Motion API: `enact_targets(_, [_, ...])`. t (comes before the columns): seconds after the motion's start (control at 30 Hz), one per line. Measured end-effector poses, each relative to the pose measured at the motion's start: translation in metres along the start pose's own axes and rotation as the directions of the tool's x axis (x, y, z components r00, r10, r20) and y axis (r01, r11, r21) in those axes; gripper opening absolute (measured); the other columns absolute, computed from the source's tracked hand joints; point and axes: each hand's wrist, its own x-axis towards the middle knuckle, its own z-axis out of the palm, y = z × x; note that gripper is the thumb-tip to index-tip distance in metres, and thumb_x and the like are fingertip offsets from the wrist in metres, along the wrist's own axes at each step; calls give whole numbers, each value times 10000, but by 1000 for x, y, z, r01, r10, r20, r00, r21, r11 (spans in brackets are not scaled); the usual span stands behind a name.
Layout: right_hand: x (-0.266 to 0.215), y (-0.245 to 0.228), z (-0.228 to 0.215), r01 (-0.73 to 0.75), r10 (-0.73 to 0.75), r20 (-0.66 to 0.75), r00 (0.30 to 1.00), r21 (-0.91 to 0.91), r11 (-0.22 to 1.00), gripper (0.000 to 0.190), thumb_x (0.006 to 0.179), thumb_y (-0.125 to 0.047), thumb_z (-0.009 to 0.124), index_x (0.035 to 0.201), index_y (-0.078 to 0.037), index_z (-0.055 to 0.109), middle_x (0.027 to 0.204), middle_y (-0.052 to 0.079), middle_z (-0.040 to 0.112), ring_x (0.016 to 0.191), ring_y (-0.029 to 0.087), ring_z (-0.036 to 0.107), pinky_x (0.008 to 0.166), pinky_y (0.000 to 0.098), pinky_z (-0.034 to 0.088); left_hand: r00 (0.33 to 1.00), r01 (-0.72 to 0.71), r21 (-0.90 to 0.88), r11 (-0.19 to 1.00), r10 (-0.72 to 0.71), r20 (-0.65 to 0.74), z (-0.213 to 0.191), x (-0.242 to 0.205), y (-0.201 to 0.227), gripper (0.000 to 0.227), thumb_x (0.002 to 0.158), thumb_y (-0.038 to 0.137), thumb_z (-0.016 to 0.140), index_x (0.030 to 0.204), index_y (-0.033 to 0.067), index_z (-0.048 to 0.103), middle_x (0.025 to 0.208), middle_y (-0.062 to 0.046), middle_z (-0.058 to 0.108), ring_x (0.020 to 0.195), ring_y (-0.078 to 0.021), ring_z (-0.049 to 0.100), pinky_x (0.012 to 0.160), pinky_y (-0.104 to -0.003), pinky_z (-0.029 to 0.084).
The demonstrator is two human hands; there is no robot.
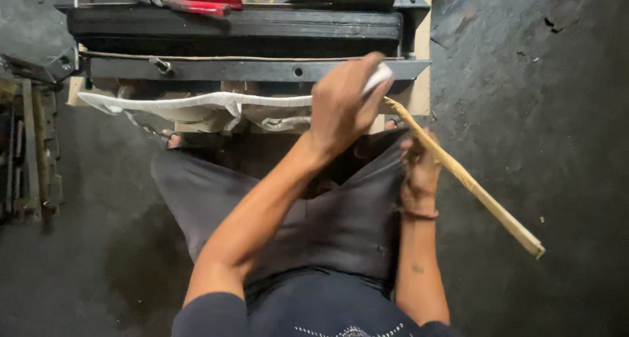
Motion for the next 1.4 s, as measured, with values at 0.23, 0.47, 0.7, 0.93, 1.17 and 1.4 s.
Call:
enact_targets(0.23, [62, -37, 34, 15, -39, 316, 948, 80, 997, 502, 896, -445, 742, 1231, -123, 554, 1089, 24, 716, 778, 114, 676, 577, 258, 554, 925, -121, 297, 947, 0, 379, 79, 90, -32, 325, 706, 211, 825, 966, 118, 653, 767, -126, 698, 735, -370, 692, 603, -490, 522])
enact_targets(0.47, [114, 31, 38, 157, -212, 372, 904, 173, 972, 357, 969, -169, 859, 1206, 1, 655, 1022, 25, 648, 815, 93, 579, 665, 265, 448, 929, -241, 260, 935, 145, 341, 118, 104, -44, 458, 682, 499, 839, 828, 104, 658, 740, -140, 696, 714, -365, 706, 596, -474, 538])
enact_targets(0.7, [125, 76, 41, 257, -314, 173, 933, 286, 923, 269, 934, -193, 778, 1116, -47, 643, 936, -5, 632, 759, 95, 597, 608, 251, 462, 977, -161, 31, 986, 164, -138, 35, 24, -12, 143, 951, 131, 725, 1039, 39, 660, 1062, -120, 678, 1007, -331, 649, 897, -439, 530])
enact_targets(0.93, [76, 83, 39, 6, -66, 119, 991, 441, 898, 274, 948, -250, 722, 1122, -55, 641, 926, 25, 661, 808, 149, 623, 707, 303, 514, 942, 299, -256, 919, -327, -74, 19, -98, 5, 101, 984, 82, 693, 1059, 15, 692, 1030, -161, 713, 954, -339, 709, 855, -390, 557])
enact_targets(1.17, [20, 128, 24, -54, 39, 42, 998, 458, 887, 504, 981, -254, 729, 1385, 23, 611, 1292, 96, 676, 1185, 211, 644, 1042, 343, 531, 835, 548, -187, 815, -543, 81, 73, -133, -36, 525, 1017, 350, 735, 1255, -110, 651, 1082, -272, 710, 1038, -349, 695, 872, -369, 547])
enact_targets(1.4, [-25, 98, 37, 268, -252, -97, 963, 248, 931, 551, 920, -164, 763, 1404, -6, 554, 1373, 87, 618, 1232, 228, 612, 1060, 382, 521, 613, 694, -714, 92, -596, 519, 100, -109, -32, 453, 938, 375, 711, 1104, -47, 726, 929, -54, 740, 808, -118, 670, 719, -295, 554])
